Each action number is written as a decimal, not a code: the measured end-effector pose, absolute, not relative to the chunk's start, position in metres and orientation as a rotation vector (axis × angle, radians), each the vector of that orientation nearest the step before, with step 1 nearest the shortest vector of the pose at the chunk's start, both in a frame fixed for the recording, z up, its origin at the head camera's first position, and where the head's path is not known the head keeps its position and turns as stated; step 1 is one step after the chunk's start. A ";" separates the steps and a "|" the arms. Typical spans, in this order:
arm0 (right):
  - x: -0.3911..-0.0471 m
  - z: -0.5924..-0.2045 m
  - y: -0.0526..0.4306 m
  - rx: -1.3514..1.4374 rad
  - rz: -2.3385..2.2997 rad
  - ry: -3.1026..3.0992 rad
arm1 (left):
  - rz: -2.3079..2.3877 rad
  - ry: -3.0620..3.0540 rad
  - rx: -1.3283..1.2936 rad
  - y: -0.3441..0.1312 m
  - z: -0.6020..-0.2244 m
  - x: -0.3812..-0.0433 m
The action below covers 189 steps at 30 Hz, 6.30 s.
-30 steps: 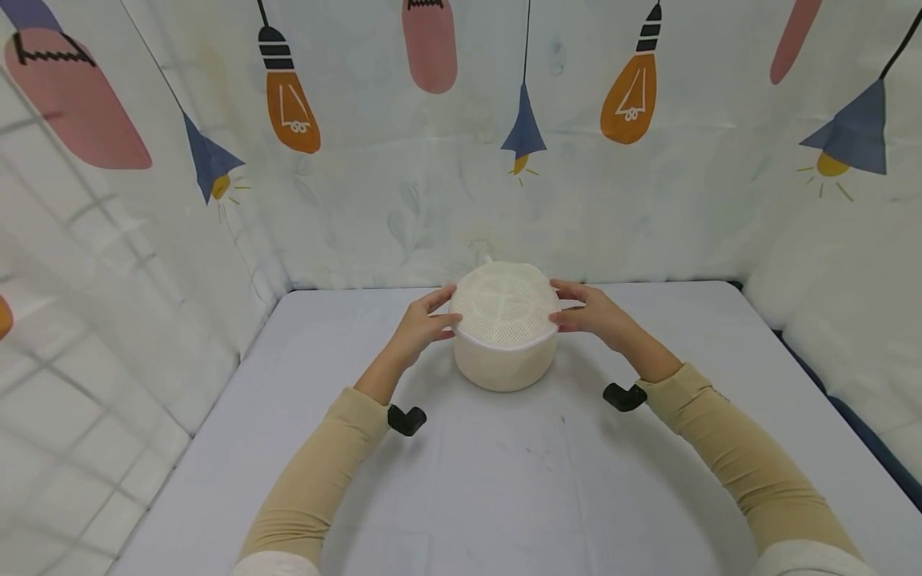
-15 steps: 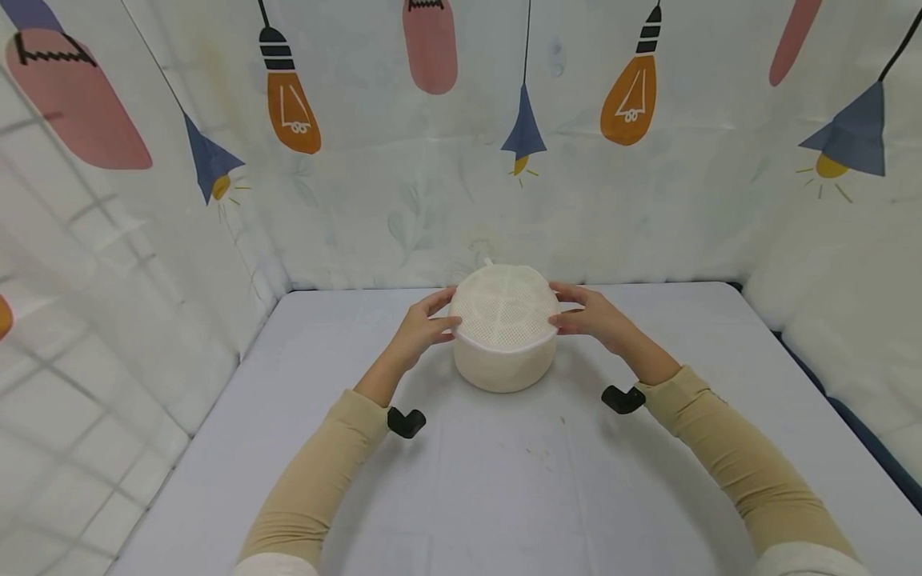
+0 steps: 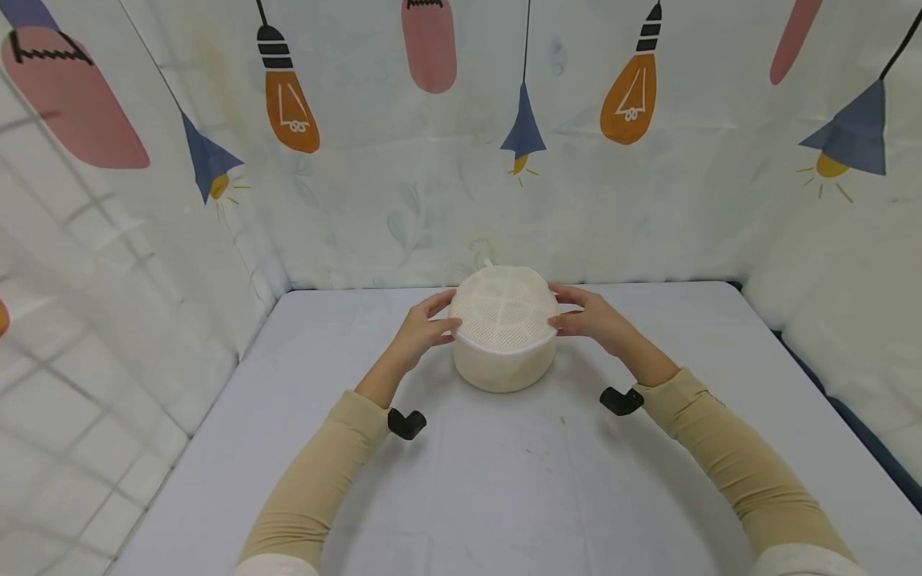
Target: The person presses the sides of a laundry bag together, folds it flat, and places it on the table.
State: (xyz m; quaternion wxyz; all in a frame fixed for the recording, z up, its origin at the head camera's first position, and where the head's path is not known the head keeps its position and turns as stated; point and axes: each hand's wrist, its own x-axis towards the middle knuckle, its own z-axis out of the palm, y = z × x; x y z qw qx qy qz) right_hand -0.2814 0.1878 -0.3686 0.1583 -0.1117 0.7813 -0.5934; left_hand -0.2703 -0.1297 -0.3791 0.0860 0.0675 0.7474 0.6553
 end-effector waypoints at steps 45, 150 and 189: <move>-0.285 -0.378 0.182 -0.261 -1.641 2.249 | 1.929 2.238 0.146 -0.133 -0.394 -0.271; -0.294 -0.416 0.177 -0.216 -1.597 2.239 | 1.888 2.238 0.057 -0.133 -0.421 -0.277; -0.297 -0.421 0.173 -0.195 -1.526 2.271 | 1.884 2.261 0.069 -0.131 -0.431 -0.277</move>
